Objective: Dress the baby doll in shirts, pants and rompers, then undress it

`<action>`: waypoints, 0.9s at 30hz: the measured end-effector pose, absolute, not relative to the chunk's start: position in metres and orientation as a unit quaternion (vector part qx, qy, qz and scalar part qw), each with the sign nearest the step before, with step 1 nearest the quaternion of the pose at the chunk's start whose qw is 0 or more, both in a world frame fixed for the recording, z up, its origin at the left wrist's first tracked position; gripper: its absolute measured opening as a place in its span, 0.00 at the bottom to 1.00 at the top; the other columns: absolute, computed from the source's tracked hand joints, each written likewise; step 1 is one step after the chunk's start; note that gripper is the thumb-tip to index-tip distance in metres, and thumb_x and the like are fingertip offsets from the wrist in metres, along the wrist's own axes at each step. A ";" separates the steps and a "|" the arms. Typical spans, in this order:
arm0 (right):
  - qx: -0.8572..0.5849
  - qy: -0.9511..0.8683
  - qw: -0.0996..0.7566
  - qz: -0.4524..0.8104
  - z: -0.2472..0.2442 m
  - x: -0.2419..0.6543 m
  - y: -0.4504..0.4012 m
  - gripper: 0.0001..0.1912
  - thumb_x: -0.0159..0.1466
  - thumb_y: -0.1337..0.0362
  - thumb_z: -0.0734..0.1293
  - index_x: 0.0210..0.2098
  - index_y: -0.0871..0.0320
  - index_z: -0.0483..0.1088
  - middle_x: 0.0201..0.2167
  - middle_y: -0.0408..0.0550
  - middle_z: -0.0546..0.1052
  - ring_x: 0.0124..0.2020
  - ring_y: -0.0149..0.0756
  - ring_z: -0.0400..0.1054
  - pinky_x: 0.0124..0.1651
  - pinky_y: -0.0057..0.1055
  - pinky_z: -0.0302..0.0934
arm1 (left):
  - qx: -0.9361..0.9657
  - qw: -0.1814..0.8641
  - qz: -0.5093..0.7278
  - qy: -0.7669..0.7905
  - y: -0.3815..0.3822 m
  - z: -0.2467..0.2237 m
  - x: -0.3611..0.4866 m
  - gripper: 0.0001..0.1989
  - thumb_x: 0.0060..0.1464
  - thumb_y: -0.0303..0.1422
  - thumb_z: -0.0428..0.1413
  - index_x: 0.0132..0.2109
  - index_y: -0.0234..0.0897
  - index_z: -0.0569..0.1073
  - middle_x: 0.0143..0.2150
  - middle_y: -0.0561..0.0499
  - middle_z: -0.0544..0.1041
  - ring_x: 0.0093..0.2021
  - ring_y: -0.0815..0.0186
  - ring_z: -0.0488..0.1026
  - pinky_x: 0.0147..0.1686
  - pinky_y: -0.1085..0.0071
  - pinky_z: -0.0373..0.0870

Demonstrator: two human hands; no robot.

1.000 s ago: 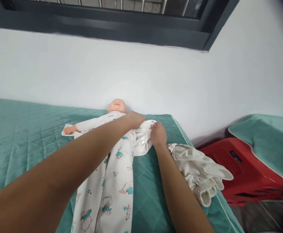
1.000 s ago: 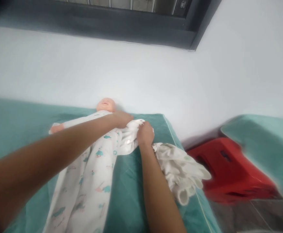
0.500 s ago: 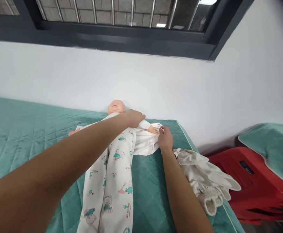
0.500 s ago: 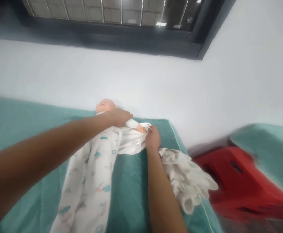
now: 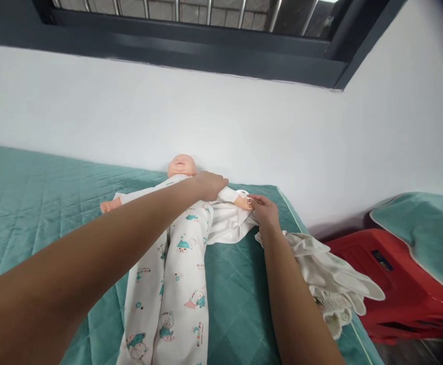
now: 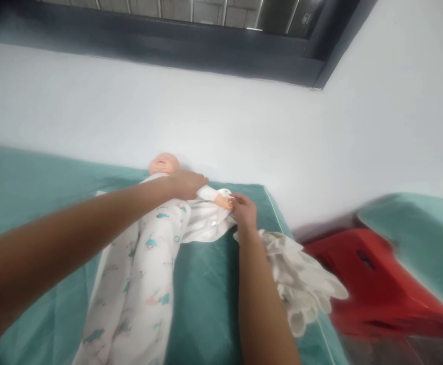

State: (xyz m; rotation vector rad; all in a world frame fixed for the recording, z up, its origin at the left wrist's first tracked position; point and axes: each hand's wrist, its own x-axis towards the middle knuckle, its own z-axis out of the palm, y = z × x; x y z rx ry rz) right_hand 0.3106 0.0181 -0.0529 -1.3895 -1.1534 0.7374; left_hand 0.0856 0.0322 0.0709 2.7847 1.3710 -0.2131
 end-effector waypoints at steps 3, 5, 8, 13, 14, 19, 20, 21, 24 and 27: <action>-0.572 -0.484 0.576 0.327 -0.051 0.307 0.016 0.19 0.48 0.61 0.66 0.38 0.61 0.76 0.38 0.53 0.82 0.39 0.43 0.76 0.44 0.40 0.70 | 0.894 0.014 -0.061 0.443 0.031 0.069 0.086 0.22 0.53 0.33 0.54 0.56 0.38 0.67 0.51 0.39 0.75 0.46 0.52 0.75 0.45 0.59 0.72; -0.568 -0.480 0.587 0.321 -0.048 0.307 0.014 0.21 0.47 0.63 0.64 0.39 0.61 0.75 0.40 0.54 0.82 0.41 0.45 0.76 0.45 0.41 0.70 | 0.887 0.026 -0.064 0.456 0.029 0.066 0.092 0.24 0.53 0.33 0.54 0.58 0.39 0.66 0.54 0.39 0.74 0.49 0.52 0.75 0.47 0.59 0.71; -0.580 -0.467 0.604 0.286 -0.042 0.307 0.009 0.25 0.46 0.66 0.60 0.43 0.62 0.73 0.47 0.58 0.79 0.48 0.46 0.74 0.50 0.45 0.68 | 0.875 0.041 -0.066 0.478 0.025 0.064 0.100 0.25 0.53 0.32 0.55 0.58 0.37 0.67 0.57 0.38 0.72 0.53 0.50 0.73 0.49 0.57 0.70; -0.618 -0.551 0.552 0.102 -0.028 0.281 -0.008 0.24 0.52 0.67 0.60 0.47 0.59 0.73 0.52 0.55 0.76 0.56 0.46 0.67 0.61 0.49 0.59 | 0.848 0.093 0.001 0.521 0.000 0.067 0.060 0.19 0.57 0.39 0.53 0.53 0.37 0.73 0.55 0.40 0.75 0.50 0.52 0.75 0.48 0.59 0.71; -0.609 -0.583 0.531 0.085 -0.025 0.269 -0.013 0.22 0.56 0.66 0.60 0.48 0.58 0.73 0.53 0.54 0.76 0.56 0.45 0.67 0.61 0.48 0.59 | 0.834 0.115 0.066 0.535 -0.009 0.065 0.044 0.20 0.59 0.42 0.51 0.53 0.38 0.73 0.54 0.42 0.76 0.51 0.53 0.75 0.49 0.60 0.70; -0.499 -0.650 0.486 0.302 -0.016 0.196 -0.040 0.23 0.64 0.51 0.65 0.55 0.52 0.70 0.60 0.47 0.71 0.63 0.41 0.63 0.67 0.44 0.54 | 0.702 0.226 0.351 0.577 -0.054 0.038 -0.028 0.26 0.62 0.49 0.46 0.60 0.42 0.69 0.63 0.48 0.71 0.61 0.56 0.69 0.61 0.61 0.63; -0.486 -0.647 0.476 0.344 -0.015 0.185 -0.044 0.25 0.63 0.49 0.66 0.57 0.50 0.69 0.63 0.46 0.69 0.65 0.41 0.60 0.70 0.44 0.51 | 0.677 0.256 0.368 0.584 -0.059 0.032 -0.035 0.28 0.61 0.51 0.47 0.62 0.43 0.67 0.64 0.47 0.69 0.62 0.56 0.67 0.62 0.60 0.63; -0.478 -0.641 0.466 0.378 -0.015 0.178 -0.047 0.27 0.62 0.48 0.67 0.58 0.49 0.68 0.65 0.44 0.66 0.67 0.41 0.57 0.71 0.44 0.48 | 0.659 0.282 0.377 0.587 -0.061 0.027 -0.039 0.30 0.60 0.51 0.49 0.63 0.43 0.66 0.66 0.47 0.67 0.63 0.55 0.66 0.63 0.59 0.62; -0.479 -0.610 0.456 0.437 -0.015 0.169 -0.046 0.33 0.61 0.45 0.68 0.62 0.46 0.63 0.69 0.41 0.60 0.70 0.41 0.51 0.72 0.44 0.45 | 0.640 0.317 0.396 0.577 -0.053 0.020 -0.036 0.30 0.58 0.51 0.51 0.64 0.44 0.66 0.68 0.48 0.64 0.66 0.55 0.64 0.65 0.59 0.59; -0.493 -0.595 0.451 0.445 -0.013 0.172 -0.032 0.38 0.59 0.44 0.70 0.65 0.47 0.60 0.69 0.43 0.60 0.69 0.44 0.53 0.71 0.45 0.50 | 0.642 0.320 0.405 0.566 -0.033 0.023 -0.028 0.29 0.58 0.49 0.52 0.62 0.43 0.67 0.68 0.49 0.65 0.66 0.57 0.63 0.66 0.62 0.57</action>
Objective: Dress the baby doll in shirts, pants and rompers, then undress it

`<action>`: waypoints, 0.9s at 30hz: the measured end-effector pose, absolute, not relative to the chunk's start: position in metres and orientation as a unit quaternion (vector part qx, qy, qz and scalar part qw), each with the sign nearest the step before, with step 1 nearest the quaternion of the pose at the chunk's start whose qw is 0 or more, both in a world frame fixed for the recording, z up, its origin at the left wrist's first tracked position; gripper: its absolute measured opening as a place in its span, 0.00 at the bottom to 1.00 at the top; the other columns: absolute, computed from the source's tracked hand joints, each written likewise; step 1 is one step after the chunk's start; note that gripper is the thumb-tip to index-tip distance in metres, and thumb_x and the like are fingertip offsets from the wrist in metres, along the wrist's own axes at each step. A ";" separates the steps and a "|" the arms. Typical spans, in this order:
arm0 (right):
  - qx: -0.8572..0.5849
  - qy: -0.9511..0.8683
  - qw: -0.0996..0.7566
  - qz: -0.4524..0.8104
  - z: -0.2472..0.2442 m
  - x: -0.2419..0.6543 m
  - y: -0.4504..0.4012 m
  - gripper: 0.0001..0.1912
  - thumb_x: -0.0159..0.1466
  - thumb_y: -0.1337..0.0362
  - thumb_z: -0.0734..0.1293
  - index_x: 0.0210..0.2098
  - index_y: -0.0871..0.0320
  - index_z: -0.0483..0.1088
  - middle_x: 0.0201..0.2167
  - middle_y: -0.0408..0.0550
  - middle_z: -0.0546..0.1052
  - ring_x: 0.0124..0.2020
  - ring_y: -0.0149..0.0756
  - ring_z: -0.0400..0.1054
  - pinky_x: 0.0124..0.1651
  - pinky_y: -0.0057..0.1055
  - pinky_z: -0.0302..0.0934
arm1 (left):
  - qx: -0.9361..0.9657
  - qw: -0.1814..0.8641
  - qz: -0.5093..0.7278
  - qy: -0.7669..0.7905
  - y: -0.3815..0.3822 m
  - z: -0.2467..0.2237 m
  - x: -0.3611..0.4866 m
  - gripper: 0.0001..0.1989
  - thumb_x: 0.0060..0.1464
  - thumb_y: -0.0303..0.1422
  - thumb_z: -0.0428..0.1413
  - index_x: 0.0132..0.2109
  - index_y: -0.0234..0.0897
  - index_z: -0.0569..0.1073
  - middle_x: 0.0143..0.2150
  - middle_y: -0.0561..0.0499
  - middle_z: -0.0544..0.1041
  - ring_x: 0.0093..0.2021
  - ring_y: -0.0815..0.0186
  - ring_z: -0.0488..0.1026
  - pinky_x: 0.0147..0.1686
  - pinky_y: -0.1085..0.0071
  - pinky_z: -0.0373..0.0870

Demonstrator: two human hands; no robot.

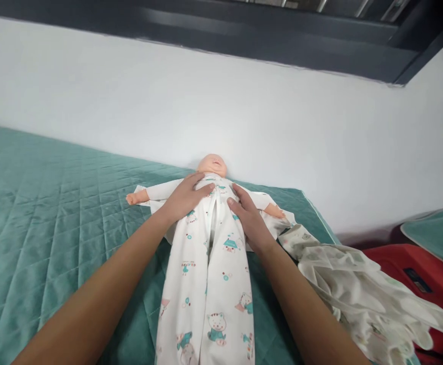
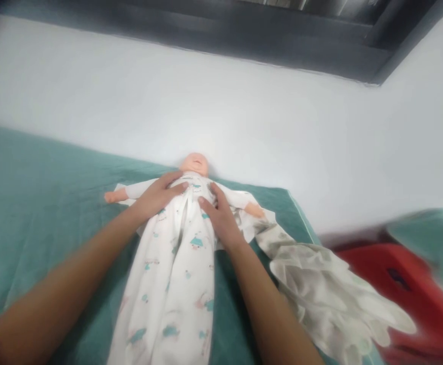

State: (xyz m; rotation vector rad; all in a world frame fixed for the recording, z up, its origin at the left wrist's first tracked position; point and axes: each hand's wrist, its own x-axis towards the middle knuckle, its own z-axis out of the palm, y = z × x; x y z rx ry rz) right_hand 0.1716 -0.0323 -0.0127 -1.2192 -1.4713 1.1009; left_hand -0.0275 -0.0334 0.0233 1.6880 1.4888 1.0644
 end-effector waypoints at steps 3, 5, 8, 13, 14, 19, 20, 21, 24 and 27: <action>-0.506 -0.606 0.430 0.438 -0.005 0.172 -0.018 0.39 0.57 0.45 0.71 0.64 0.49 0.61 0.69 0.46 0.60 0.68 0.46 0.54 0.68 0.46 0.53 | 0.658 0.320 0.404 0.549 -0.017 0.026 -0.024 0.26 0.59 0.47 0.52 0.60 0.42 0.69 0.65 0.49 0.68 0.64 0.59 0.65 0.64 0.64 0.60; -0.503 -0.620 0.416 0.436 0.001 0.171 -0.013 0.37 0.56 0.46 0.71 0.61 0.50 0.63 0.67 0.47 0.63 0.66 0.46 0.58 0.66 0.45 0.56 | 0.672 0.311 0.410 0.533 -0.013 0.024 -0.025 0.23 0.59 0.46 0.53 0.58 0.42 0.70 0.63 0.50 0.70 0.63 0.60 0.67 0.63 0.66 0.61; -0.499 -0.646 0.404 0.412 0.006 0.168 -0.012 0.33 0.55 0.49 0.73 0.57 0.51 0.65 0.60 0.49 0.69 0.59 0.45 0.64 0.61 0.45 0.61 | 0.684 0.274 0.432 0.520 -0.014 0.014 -0.025 0.18 0.59 0.43 0.54 0.52 0.40 0.72 0.59 0.49 0.73 0.59 0.61 0.69 0.61 0.65 0.63; -0.532 -0.706 0.403 0.236 0.006 0.167 -0.023 0.22 0.53 0.54 0.75 0.43 0.52 0.68 0.59 0.50 0.65 0.62 0.48 0.57 0.64 0.48 0.52 | 0.732 0.072 0.466 0.491 -0.034 0.001 -0.020 0.11 0.64 0.39 0.50 0.39 0.38 0.72 0.54 0.46 0.73 0.56 0.60 0.67 0.56 0.64 0.64; -0.529 -0.720 0.409 0.186 0.005 0.167 -0.026 0.18 0.53 0.55 0.74 0.39 0.53 0.68 0.59 0.50 0.64 0.62 0.48 0.55 0.64 0.48 0.50 | 0.748 0.033 0.452 0.485 -0.039 0.001 -0.019 0.12 0.65 0.39 0.48 0.39 0.38 0.71 0.50 0.45 0.74 0.53 0.60 0.67 0.53 0.63 0.65; -0.452 -0.796 0.400 0.048 0.002 0.172 -0.045 0.12 0.62 0.55 0.69 0.29 0.54 0.65 0.35 0.47 0.71 0.43 0.43 0.62 0.50 0.41 0.57 | 0.799 -0.058 0.369 0.471 -0.055 0.004 -0.025 0.19 0.68 0.40 0.41 0.34 0.37 0.68 0.34 0.47 0.73 0.39 0.60 0.67 0.42 0.61 0.62; -0.442 -0.807 0.389 0.041 0.001 0.175 -0.048 0.13 0.63 0.54 0.69 0.28 0.54 0.64 0.31 0.46 0.70 0.40 0.42 0.62 0.47 0.40 0.57 | 0.806 -0.058 0.355 0.470 -0.057 0.004 -0.028 0.20 0.68 0.40 0.41 0.33 0.37 0.68 0.33 0.48 0.73 0.38 0.61 0.67 0.41 0.61 0.61; -0.441 -0.812 0.380 0.039 0.000 0.178 -0.051 0.15 0.64 0.53 0.68 0.28 0.54 0.64 0.28 0.45 0.69 0.37 0.41 0.62 0.45 0.40 0.56 | 0.812 -0.053 0.342 0.470 -0.058 0.003 -0.032 0.20 0.68 0.41 0.41 0.32 0.37 0.68 0.32 0.49 0.73 0.37 0.61 0.67 0.41 0.61 0.60; -0.474 -0.801 0.359 0.067 -0.004 0.190 -0.059 0.19 0.64 0.49 0.67 0.25 0.55 0.64 0.23 0.42 0.67 0.32 0.38 0.62 0.40 0.38 0.55 | 0.816 -0.019 0.312 0.486 -0.064 0.000 -0.045 0.21 0.68 0.42 0.42 0.31 0.38 0.69 0.29 0.51 0.74 0.36 0.62 0.69 0.43 0.61 0.59; -0.505 -0.789 0.320 0.142 -0.008 0.203 -0.069 0.21 0.64 0.47 0.66 0.23 0.55 0.65 0.21 0.41 0.66 0.28 0.36 0.61 0.39 0.36 0.55 | 0.801 0.023 0.300 0.518 -0.079 -0.005 -0.060 0.18 0.67 0.42 0.44 0.35 0.38 0.71 0.31 0.51 0.76 0.36 0.62 0.72 0.46 0.61 0.61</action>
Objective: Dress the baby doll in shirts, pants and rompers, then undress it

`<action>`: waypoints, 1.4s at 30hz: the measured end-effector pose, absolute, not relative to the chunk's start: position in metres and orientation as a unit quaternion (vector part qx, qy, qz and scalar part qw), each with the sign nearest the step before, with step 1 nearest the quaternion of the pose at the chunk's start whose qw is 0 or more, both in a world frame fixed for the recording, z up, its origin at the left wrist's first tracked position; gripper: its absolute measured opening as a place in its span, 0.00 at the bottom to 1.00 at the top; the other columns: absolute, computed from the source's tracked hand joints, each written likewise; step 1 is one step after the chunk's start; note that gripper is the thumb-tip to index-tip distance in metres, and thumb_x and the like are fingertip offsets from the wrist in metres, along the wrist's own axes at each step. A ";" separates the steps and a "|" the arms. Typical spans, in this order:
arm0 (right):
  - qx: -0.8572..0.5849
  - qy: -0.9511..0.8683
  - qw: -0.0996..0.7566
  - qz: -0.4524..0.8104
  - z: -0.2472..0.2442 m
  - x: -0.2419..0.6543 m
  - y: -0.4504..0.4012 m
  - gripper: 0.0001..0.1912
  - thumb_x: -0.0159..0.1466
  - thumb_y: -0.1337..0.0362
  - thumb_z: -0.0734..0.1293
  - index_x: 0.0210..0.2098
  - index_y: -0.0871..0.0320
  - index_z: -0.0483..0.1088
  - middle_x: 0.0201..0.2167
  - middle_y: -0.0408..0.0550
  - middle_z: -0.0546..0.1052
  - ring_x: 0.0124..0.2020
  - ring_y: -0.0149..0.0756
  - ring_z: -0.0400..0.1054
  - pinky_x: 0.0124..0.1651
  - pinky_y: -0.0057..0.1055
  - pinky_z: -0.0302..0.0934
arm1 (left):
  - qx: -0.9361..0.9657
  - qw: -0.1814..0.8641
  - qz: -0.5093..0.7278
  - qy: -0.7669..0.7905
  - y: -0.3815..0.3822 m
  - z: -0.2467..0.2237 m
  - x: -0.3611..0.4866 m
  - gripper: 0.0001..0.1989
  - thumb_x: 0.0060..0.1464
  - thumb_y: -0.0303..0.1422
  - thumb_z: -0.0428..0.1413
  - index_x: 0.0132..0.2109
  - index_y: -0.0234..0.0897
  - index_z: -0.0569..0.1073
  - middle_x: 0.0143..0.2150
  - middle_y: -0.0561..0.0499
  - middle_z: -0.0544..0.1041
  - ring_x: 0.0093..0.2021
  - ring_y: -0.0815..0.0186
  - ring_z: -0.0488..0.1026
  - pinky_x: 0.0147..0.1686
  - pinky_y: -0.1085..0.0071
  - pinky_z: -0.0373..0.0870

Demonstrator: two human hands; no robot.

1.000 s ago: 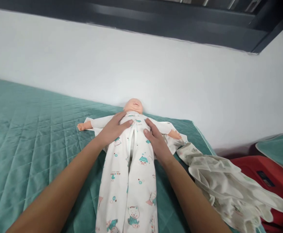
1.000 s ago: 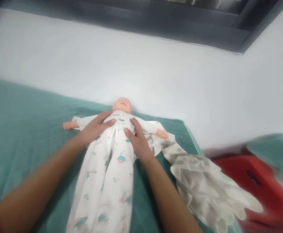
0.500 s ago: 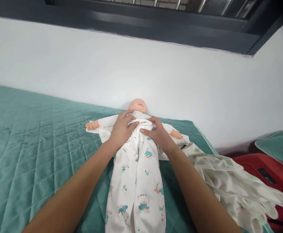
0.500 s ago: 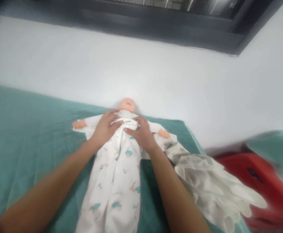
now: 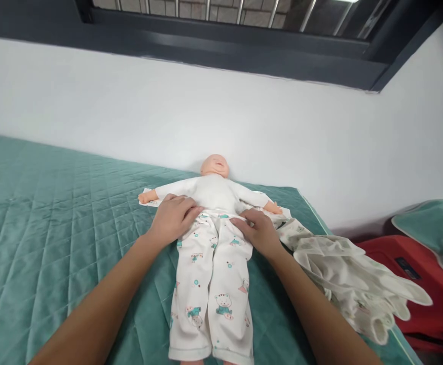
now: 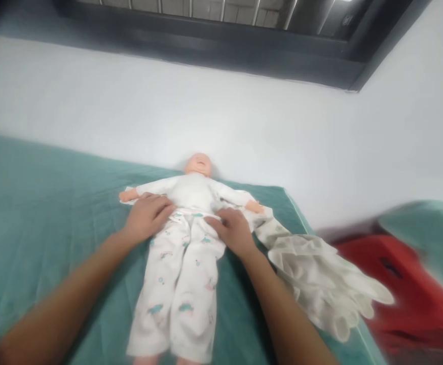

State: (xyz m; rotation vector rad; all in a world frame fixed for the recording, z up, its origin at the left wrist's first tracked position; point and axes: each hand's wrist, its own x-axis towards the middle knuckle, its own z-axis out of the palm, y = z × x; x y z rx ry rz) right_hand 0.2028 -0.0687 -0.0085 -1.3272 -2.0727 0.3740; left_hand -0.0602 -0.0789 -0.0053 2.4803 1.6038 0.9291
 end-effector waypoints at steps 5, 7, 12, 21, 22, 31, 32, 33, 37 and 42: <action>-0.513 -0.774 0.269 0.256 -0.009 0.221 -0.089 0.17 0.61 0.46 0.68 0.32 0.55 0.71 0.32 0.44 0.72 0.36 0.38 0.67 0.42 0.35 0.60 | 0.769 0.134 0.272 0.563 -0.121 -0.019 -0.086 0.13 0.61 0.42 0.50 0.46 0.41 0.72 0.45 0.50 0.79 0.46 0.59 0.74 0.51 0.61 0.65; -0.505 -0.767 0.246 0.310 -0.007 0.226 -0.098 0.19 0.59 0.46 0.71 0.39 0.53 0.72 0.41 0.46 0.74 0.43 0.41 0.68 0.47 0.36 0.61 | 0.772 0.176 0.259 0.553 -0.135 -0.025 -0.092 0.18 0.57 0.39 0.53 0.54 0.42 0.69 0.55 0.49 0.76 0.55 0.57 0.71 0.55 0.61 0.65; -0.507 -0.784 0.209 0.293 0.001 0.222 -0.116 0.26 0.52 0.44 0.75 0.43 0.52 0.71 0.44 0.46 0.74 0.46 0.43 0.67 0.47 0.37 0.61 | 0.763 0.173 0.242 0.573 -0.143 -0.023 -0.086 0.23 0.52 0.33 0.56 0.56 0.42 0.68 0.57 0.48 0.74 0.56 0.55 0.70 0.55 0.60 0.66; -0.581 -0.728 0.315 0.183 -0.006 0.192 -0.117 0.11 0.62 0.55 0.66 0.29 0.54 0.64 0.24 0.39 0.67 0.30 0.35 0.62 0.36 0.33 0.55 | 0.722 0.083 0.256 0.637 -0.124 -0.008 -0.059 0.13 0.53 0.28 0.50 0.46 0.41 0.71 0.41 0.48 0.77 0.45 0.55 0.73 0.47 0.60 0.66; -0.573 -0.726 0.322 0.203 -0.007 0.192 -0.120 0.10 0.63 0.55 0.66 0.32 0.54 0.66 0.27 0.39 0.69 0.31 0.35 0.63 0.37 0.33 0.56 | 0.725 0.104 0.271 0.624 -0.127 -0.011 -0.059 0.13 0.53 0.27 0.50 0.45 0.40 0.71 0.41 0.48 0.76 0.45 0.56 0.72 0.46 0.61 0.66; -0.469 -0.802 0.235 0.287 0.007 0.193 -0.179 0.15 0.62 0.49 0.68 0.35 0.55 0.72 0.34 0.43 0.73 0.38 0.38 0.66 0.43 0.36 0.60 | 0.770 0.310 0.322 0.456 -0.199 -0.021 -0.087 0.19 0.52 0.27 0.55 0.51 0.40 0.67 0.58 0.46 0.66 0.61 0.60 0.64 0.63 0.62 0.63; -0.466 -0.801 0.231 0.296 0.009 0.194 -0.186 0.15 0.63 0.49 0.68 0.36 0.55 0.72 0.35 0.44 0.73 0.38 0.38 0.67 0.44 0.36 0.60 | 0.778 0.306 0.309 0.454 -0.209 -0.021 -0.090 0.25 0.51 0.28 0.57 0.57 0.42 0.64 0.62 0.45 0.63 0.64 0.59 0.62 0.65 0.61 0.62; -0.461 -0.802 0.227 0.306 0.011 0.195 -0.193 0.17 0.62 0.47 0.69 0.39 0.55 0.72 0.37 0.44 0.73 0.40 0.39 0.67 0.46 0.37 0.61 | 0.787 0.299 0.291 0.455 -0.219 -0.020 -0.092 0.32 0.50 0.28 0.58 0.62 0.43 0.60 0.65 0.45 0.59 0.66 0.57 0.59 0.66 0.60 0.60; -0.433 -0.825 0.189 0.311 0.006 0.195 -0.222 0.54 0.42 0.42 0.79 0.62 0.54 0.59 0.56 0.53 0.67 0.58 0.53 0.61 0.61 0.48 0.57 | 0.826 0.235 0.202 0.470 -0.253 -0.021 -0.090 0.52 0.47 0.34 0.65 0.71 0.52 0.43 0.74 0.45 0.39 0.73 0.48 0.47 0.67 0.52 0.58; -0.479 -0.825 0.216 0.206 -0.014 0.178 -0.246 0.62 0.38 0.41 0.80 0.64 0.61 0.54 0.62 0.65 0.60 0.65 0.63 0.51 0.66 0.56 0.48 | 0.857 0.117 0.195 0.463 -0.262 -0.031 -0.073 0.61 0.39 0.54 0.67 0.72 0.45 0.43 0.73 0.33 0.41 0.72 0.37 0.42 0.65 0.40 0.54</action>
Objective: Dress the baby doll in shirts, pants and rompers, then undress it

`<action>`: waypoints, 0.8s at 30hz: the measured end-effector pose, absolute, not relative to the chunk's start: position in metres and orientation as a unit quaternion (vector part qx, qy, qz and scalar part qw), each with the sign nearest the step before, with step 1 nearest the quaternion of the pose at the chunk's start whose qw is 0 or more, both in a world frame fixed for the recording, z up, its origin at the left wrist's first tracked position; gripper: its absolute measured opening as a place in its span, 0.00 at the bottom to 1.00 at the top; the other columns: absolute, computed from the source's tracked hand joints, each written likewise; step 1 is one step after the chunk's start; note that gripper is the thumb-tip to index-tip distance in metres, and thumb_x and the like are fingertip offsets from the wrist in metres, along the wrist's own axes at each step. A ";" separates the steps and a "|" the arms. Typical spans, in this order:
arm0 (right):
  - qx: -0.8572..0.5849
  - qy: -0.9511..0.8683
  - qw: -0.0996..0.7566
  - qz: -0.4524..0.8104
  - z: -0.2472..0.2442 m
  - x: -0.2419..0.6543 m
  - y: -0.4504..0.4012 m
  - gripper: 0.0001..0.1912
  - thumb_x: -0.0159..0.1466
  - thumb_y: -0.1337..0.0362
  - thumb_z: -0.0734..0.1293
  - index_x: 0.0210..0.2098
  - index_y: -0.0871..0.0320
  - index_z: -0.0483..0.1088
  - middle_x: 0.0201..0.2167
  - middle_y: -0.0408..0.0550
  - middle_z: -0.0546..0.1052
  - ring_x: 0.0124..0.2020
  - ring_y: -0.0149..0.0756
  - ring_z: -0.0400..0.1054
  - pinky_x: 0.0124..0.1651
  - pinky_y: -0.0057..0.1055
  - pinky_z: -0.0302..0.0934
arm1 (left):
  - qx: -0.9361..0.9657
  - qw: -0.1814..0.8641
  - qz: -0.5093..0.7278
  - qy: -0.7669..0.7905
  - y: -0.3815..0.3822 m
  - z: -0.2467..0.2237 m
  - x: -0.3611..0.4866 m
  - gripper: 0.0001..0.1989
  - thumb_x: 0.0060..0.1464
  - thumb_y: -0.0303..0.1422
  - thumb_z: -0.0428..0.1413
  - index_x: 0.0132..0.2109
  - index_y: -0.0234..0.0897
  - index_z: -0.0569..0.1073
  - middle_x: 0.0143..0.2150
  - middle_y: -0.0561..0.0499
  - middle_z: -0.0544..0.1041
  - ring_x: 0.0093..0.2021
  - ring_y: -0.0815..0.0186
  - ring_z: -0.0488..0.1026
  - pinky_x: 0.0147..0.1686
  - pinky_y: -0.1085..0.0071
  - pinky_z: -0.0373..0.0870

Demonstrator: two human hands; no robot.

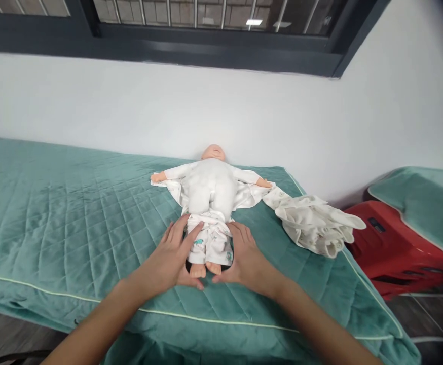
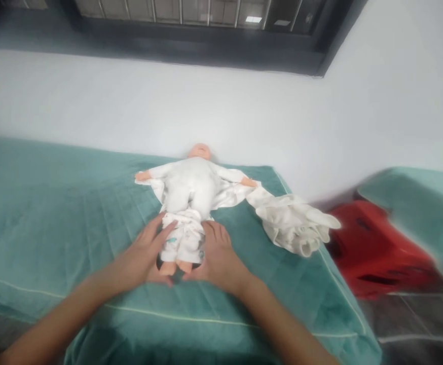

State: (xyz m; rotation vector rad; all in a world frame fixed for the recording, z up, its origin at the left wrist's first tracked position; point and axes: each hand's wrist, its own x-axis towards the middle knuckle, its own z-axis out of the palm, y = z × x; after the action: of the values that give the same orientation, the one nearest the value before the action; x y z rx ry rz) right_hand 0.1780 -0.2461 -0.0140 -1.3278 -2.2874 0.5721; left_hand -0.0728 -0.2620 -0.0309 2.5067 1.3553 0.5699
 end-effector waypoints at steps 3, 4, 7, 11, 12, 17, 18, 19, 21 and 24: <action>-0.469 -0.830 0.239 0.182 -0.012 0.173 -0.247 0.52 0.42 0.47 0.79 0.60 0.57 0.58 0.57 0.60 0.66 0.59 0.59 0.58 0.62 0.54 0.55 | 0.862 0.046 0.211 0.458 -0.254 -0.033 -0.065 0.58 0.38 0.56 0.66 0.70 0.42 0.51 0.67 0.32 0.54 0.69 0.38 0.51 0.66 0.39 0.50; -0.467 -0.832 0.241 0.176 -0.008 0.173 -0.246 0.47 0.44 0.47 0.78 0.57 0.56 0.60 0.54 0.58 0.68 0.56 0.57 0.61 0.60 0.53 0.57 | 0.863 0.030 0.213 0.457 -0.251 -0.031 -0.063 0.56 0.38 0.55 0.66 0.69 0.40 0.53 0.65 0.33 0.58 0.67 0.40 0.55 0.66 0.40 0.49; -0.473 -0.837 0.222 0.160 0.007 0.176 -0.242 0.29 0.53 0.47 0.73 0.48 0.56 0.65 0.45 0.52 0.72 0.49 0.50 0.65 0.54 0.47 0.60 | 0.867 0.017 0.203 0.454 -0.247 -0.020 -0.060 0.51 0.42 0.51 0.66 0.68 0.38 0.56 0.59 0.36 0.65 0.62 0.45 0.62 0.65 0.44 0.53; -0.490 -0.834 0.189 0.170 0.024 0.183 -0.242 0.21 0.59 0.46 0.68 0.41 0.55 0.67 0.39 0.47 0.74 0.44 0.45 0.67 0.46 0.40 0.60 | 0.859 0.065 0.195 0.468 -0.253 -0.002 -0.057 0.38 0.52 0.44 0.61 0.66 0.42 0.59 0.57 0.42 0.70 0.58 0.50 0.66 0.59 0.52 0.63; -0.500 -0.827 0.183 0.182 0.027 0.184 -0.244 0.21 0.59 0.45 0.68 0.40 0.55 0.67 0.38 0.47 0.74 0.42 0.44 0.68 0.44 0.38 0.60 | 0.854 0.084 0.196 0.474 -0.255 0.001 -0.056 0.35 0.53 0.43 0.59 0.66 0.43 0.60 0.57 0.44 0.71 0.57 0.51 0.67 0.57 0.53 0.64; -0.526 -0.781 0.177 0.287 0.043 0.189 -0.253 0.22 0.57 0.42 0.69 0.38 0.53 0.67 0.35 0.43 0.76 0.34 0.38 0.68 0.34 0.32 0.59 | 0.789 0.197 0.212 0.542 -0.274 0.019 -0.052 0.29 0.54 0.38 0.56 0.63 0.46 0.62 0.59 0.47 0.73 0.54 0.52 0.72 0.53 0.55 0.68; -0.522 -0.776 0.179 0.306 0.047 0.190 -0.256 0.22 0.56 0.42 0.70 0.37 0.53 0.68 0.35 0.43 0.76 0.33 0.38 0.68 0.34 0.32 0.59 | 0.770 0.233 0.215 0.554 -0.278 0.024 -0.052 0.30 0.53 0.37 0.56 0.63 0.45 0.63 0.58 0.47 0.74 0.53 0.52 0.73 0.52 0.56 0.69; -0.516 -0.771 0.179 0.326 0.053 0.192 -0.258 0.22 0.55 0.43 0.71 0.36 0.53 0.68 0.34 0.43 0.76 0.33 0.37 0.68 0.33 0.31 0.59 | 0.753 0.274 0.216 0.558 -0.283 0.029 -0.052 0.30 0.52 0.35 0.56 0.63 0.44 0.63 0.57 0.48 0.75 0.51 0.53 0.74 0.50 0.58 0.71; -0.496 -0.760 0.171 0.384 0.065 0.194 -0.264 0.21 0.52 0.47 0.74 0.35 0.54 0.69 0.34 0.42 0.76 0.32 0.36 0.69 0.31 0.30 0.60 | 0.730 0.360 0.217 0.539 -0.293 0.042 -0.056 0.31 0.48 0.30 0.55 0.61 0.44 0.65 0.54 0.50 0.76 0.49 0.57 0.76 0.47 0.63 0.73; -0.446 -0.727 0.154 0.499 0.087 0.197 -0.273 0.19 0.53 0.49 0.74 0.35 0.54 0.70 0.34 0.43 0.75 0.33 0.36 0.69 0.32 0.29 0.61 | 0.725 0.455 0.202 0.477 -0.304 0.069 -0.069 0.30 0.47 0.28 0.55 0.59 0.45 0.68 0.55 0.52 0.76 0.50 0.59 0.76 0.46 0.68 0.74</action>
State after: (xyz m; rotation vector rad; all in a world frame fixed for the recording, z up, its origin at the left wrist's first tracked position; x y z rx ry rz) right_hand 0.1972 -0.2726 0.0869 -1.2791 -2.0837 1.4305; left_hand -0.0685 -0.3040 0.0687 1.7883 1.1766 0.4976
